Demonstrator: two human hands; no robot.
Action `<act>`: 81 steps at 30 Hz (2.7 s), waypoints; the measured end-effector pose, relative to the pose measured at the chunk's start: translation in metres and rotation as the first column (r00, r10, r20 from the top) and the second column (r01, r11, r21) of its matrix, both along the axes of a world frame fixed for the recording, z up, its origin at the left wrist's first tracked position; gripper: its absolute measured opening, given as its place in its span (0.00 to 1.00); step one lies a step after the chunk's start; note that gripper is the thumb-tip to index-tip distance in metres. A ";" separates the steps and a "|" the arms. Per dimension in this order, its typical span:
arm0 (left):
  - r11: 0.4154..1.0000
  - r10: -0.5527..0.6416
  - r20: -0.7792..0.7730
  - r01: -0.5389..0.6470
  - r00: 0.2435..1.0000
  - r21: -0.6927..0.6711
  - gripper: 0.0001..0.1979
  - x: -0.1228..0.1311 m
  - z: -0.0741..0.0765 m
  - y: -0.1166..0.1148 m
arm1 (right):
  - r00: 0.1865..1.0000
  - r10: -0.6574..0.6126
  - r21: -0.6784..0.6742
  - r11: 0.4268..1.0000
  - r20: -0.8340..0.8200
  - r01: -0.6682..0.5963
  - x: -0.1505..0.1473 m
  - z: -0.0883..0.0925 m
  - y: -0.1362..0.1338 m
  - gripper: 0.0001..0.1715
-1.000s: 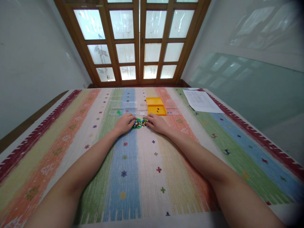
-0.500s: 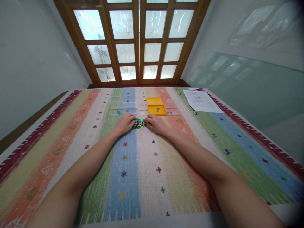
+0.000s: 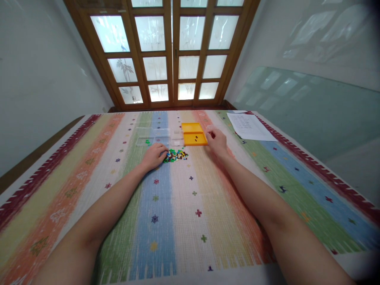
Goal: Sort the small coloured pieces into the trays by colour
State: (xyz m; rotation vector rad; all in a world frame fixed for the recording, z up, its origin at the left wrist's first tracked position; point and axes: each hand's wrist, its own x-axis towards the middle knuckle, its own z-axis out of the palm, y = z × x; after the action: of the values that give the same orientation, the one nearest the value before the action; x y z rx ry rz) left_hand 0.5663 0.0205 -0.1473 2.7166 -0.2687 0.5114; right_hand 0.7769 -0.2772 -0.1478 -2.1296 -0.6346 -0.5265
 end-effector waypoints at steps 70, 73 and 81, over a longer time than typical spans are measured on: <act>0.985 -0.158 -0.240 0.135 0.958 -0.110 0.08 -0.005 0.013 0.039 | 0.964 0.263 -0.167 0.950 -0.028 -0.264 -0.032 -0.008 0.019 0.14; 0.987 -0.138 -0.215 0.118 0.967 -0.105 0.08 -0.005 0.011 0.040 | 0.961 0.277 -0.169 0.946 -0.021 -0.276 -0.032 -0.008 0.019 0.14; 0.949 0.303 0.069 -0.294 0.951 -0.114 0.09 0.000 0.003 0.067 | 0.950 0.309 -0.181 0.933 -0.037 -0.311 -0.039 -0.006 0.022 0.13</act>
State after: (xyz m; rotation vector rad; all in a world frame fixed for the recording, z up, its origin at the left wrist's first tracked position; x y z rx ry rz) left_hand 0.5658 0.0878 -0.1439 2.6502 0.1489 0.7053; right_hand 0.7379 -0.2556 -0.1538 -2.1443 -1.0288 -0.2926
